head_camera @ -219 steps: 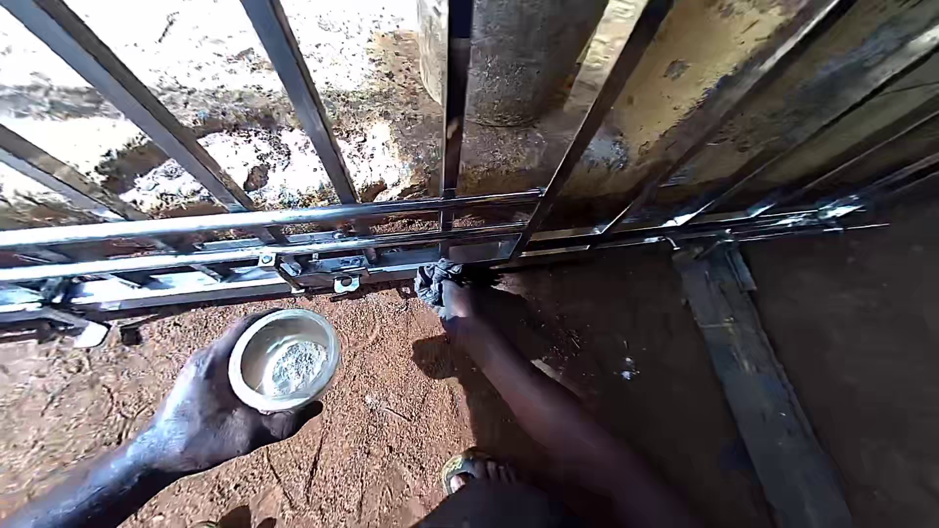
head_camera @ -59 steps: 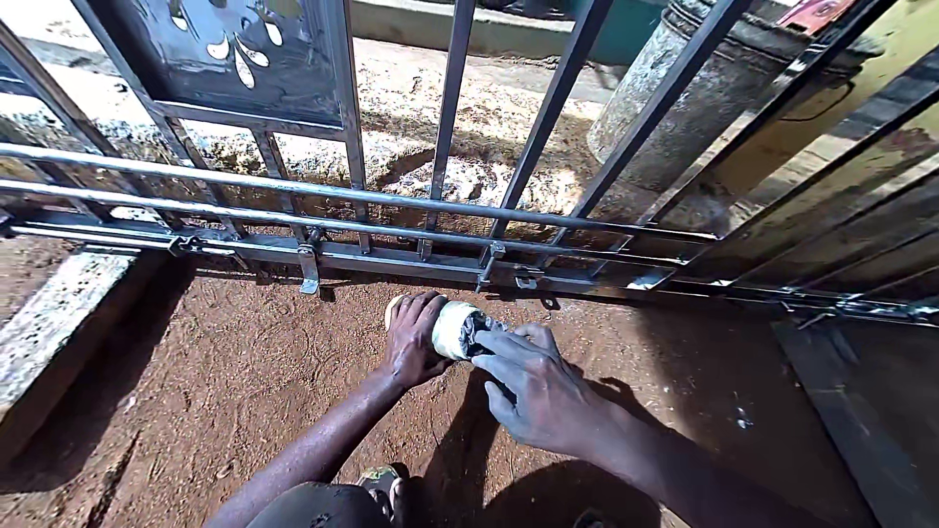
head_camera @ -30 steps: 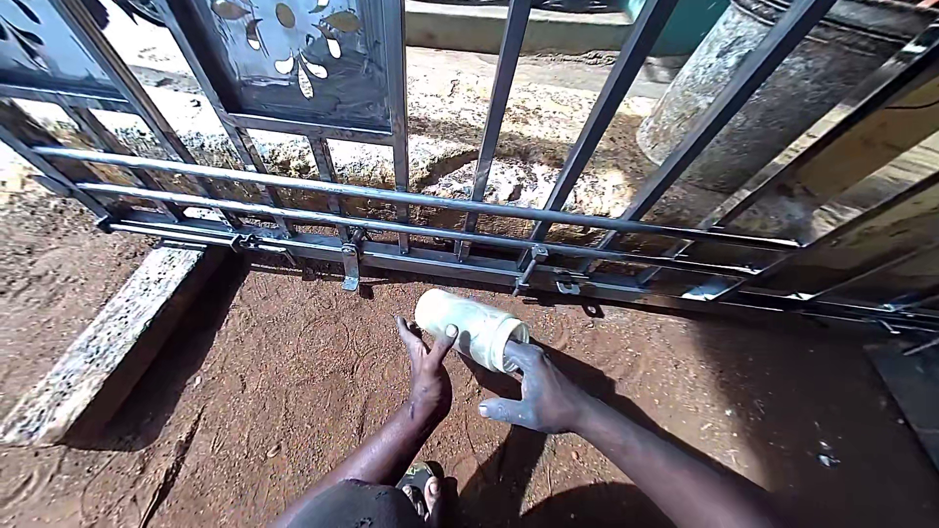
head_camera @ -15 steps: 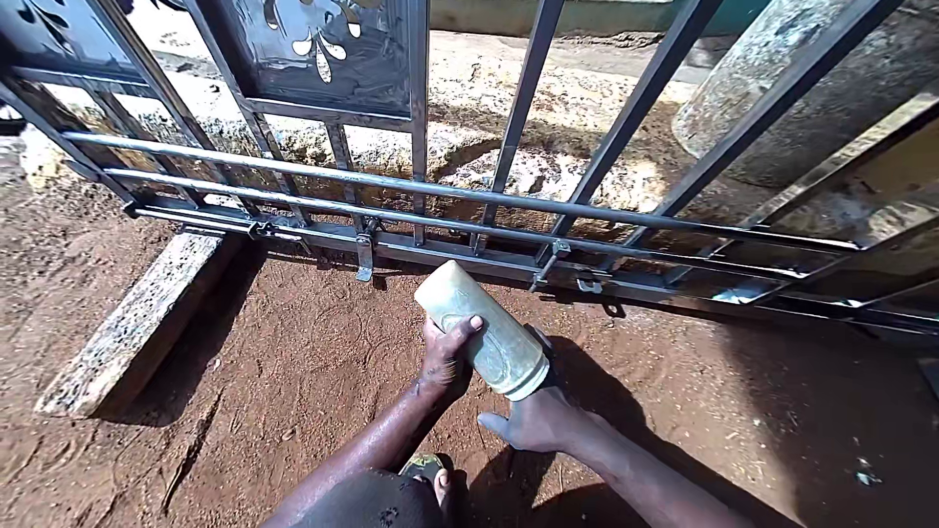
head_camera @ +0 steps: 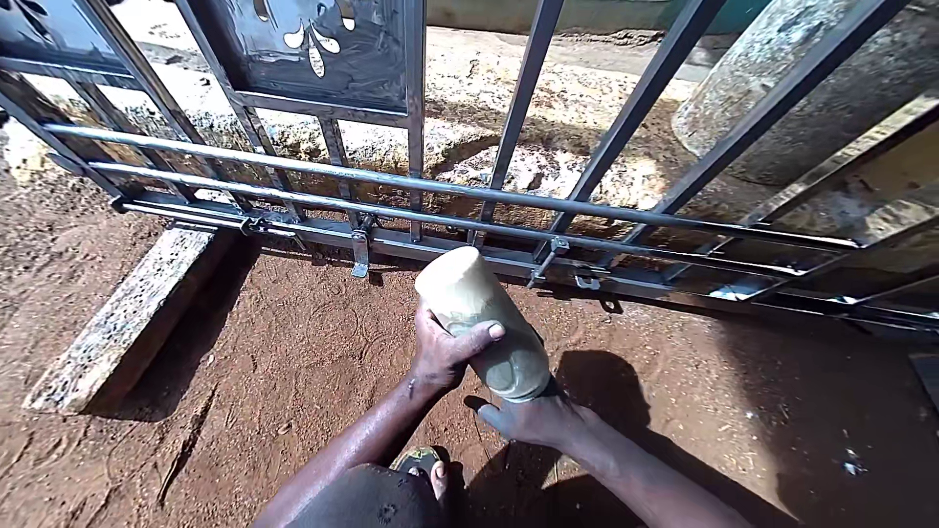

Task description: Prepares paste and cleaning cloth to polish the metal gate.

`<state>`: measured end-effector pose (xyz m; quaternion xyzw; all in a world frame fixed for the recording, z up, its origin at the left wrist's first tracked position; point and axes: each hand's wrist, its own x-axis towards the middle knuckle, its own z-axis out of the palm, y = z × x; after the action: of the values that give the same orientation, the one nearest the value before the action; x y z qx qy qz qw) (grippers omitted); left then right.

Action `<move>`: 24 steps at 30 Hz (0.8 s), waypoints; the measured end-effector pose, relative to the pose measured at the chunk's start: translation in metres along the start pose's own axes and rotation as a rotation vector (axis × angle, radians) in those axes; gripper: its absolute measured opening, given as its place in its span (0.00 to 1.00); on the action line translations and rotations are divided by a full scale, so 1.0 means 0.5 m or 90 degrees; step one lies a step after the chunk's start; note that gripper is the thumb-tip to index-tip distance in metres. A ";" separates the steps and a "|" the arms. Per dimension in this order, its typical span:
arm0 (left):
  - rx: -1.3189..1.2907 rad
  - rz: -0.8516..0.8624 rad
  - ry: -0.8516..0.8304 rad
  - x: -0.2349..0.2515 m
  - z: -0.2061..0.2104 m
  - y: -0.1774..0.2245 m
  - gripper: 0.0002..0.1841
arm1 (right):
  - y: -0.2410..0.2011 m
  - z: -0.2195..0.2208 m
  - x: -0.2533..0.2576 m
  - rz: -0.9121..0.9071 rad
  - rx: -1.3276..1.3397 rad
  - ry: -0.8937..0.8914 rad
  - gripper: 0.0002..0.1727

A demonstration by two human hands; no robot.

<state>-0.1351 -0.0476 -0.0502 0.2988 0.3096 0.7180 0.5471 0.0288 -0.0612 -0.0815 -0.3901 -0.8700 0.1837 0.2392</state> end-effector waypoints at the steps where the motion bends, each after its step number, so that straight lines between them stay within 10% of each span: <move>1: 0.001 -0.035 0.020 0.001 -0.004 -0.005 0.44 | -0.001 0.003 -0.001 0.015 0.008 -0.015 0.27; 19: -0.086 -0.043 0.090 -0.007 -0.015 -0.029 0.42 | -0.015 -0.030 0.004 0.040 -0.096 -0.102 0.25; 24: -0.146 -0.145 0.192 0.009 -0.032 -0.075 0.20 | -0.042 -0.085 0.082 0.259 -0.094 -0.496 0.40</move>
<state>-0.1256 -0.0373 -0.0887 0.0867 0.3359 0.7188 0.6025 0.0164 -0.0375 -0.0251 -0.4713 -0.8114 0.2979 -0.1755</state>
